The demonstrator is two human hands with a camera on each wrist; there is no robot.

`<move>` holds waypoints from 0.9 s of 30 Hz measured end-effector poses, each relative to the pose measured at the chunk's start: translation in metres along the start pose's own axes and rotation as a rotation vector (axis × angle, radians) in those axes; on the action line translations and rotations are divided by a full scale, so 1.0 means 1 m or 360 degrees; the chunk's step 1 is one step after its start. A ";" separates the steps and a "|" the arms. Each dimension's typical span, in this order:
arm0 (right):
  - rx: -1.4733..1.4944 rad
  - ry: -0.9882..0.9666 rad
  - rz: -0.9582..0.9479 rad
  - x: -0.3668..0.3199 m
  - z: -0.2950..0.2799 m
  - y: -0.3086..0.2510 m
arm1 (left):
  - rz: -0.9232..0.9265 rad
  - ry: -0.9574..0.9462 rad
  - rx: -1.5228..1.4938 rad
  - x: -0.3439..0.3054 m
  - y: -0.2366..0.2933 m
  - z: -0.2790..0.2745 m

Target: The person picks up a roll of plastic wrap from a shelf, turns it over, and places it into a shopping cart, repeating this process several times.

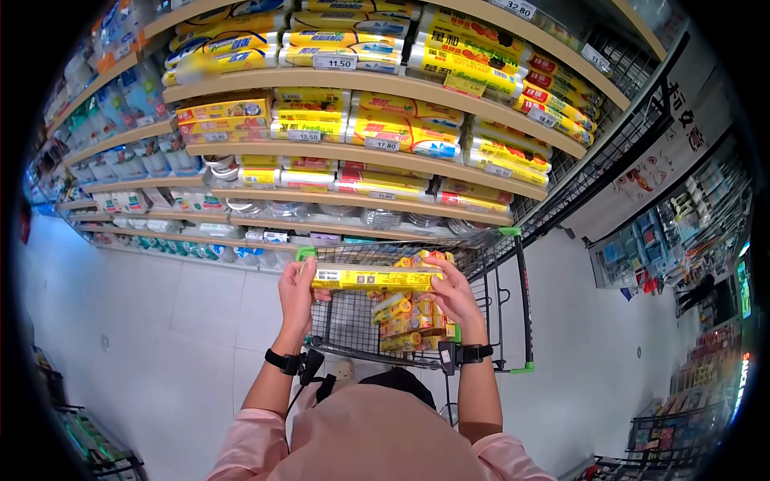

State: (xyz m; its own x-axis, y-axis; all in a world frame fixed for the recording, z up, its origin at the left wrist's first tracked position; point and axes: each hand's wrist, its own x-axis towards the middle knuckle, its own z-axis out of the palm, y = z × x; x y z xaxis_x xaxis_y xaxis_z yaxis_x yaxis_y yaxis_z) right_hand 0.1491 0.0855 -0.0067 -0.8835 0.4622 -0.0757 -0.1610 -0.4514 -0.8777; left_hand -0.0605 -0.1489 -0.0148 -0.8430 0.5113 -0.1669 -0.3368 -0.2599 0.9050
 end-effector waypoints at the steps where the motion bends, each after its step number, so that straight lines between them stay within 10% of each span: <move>1: -0.0080 -0.0015 -0.0020 0.000 0.002 0.001 | -0.0123 -0.0021 0.0070 -0.002 -0.006 -0.004; 13: -0.1312 0.0692 0.0717 -0.002 -0.081 0.109 | -0.0544 -0.0356 0.0751 -0.043 -0.111 -0.071; 17: -0.1471 0.0729 0.0431 0.010 -0.176 0.241 | -0.0664 -0.0405 0.0773 -0.065 -0.121 -0.060; 27: -0.1935 0.0616 0.0423 0.086 -0.131 0.180 | -0.0775 -0.0251 0.0773 -0.083 -0.111 -0.050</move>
State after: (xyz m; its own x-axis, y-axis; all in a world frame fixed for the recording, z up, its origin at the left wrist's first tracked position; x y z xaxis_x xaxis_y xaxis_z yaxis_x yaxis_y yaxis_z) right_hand 0.1022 0.1438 -0.2332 -0.6106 0.7467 -0.2638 0.6768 0.3190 -0.6635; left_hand 0.0257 -0.2033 -0.1212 -0.5610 0.5985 -0.5719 -0.4039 0.4051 0.8202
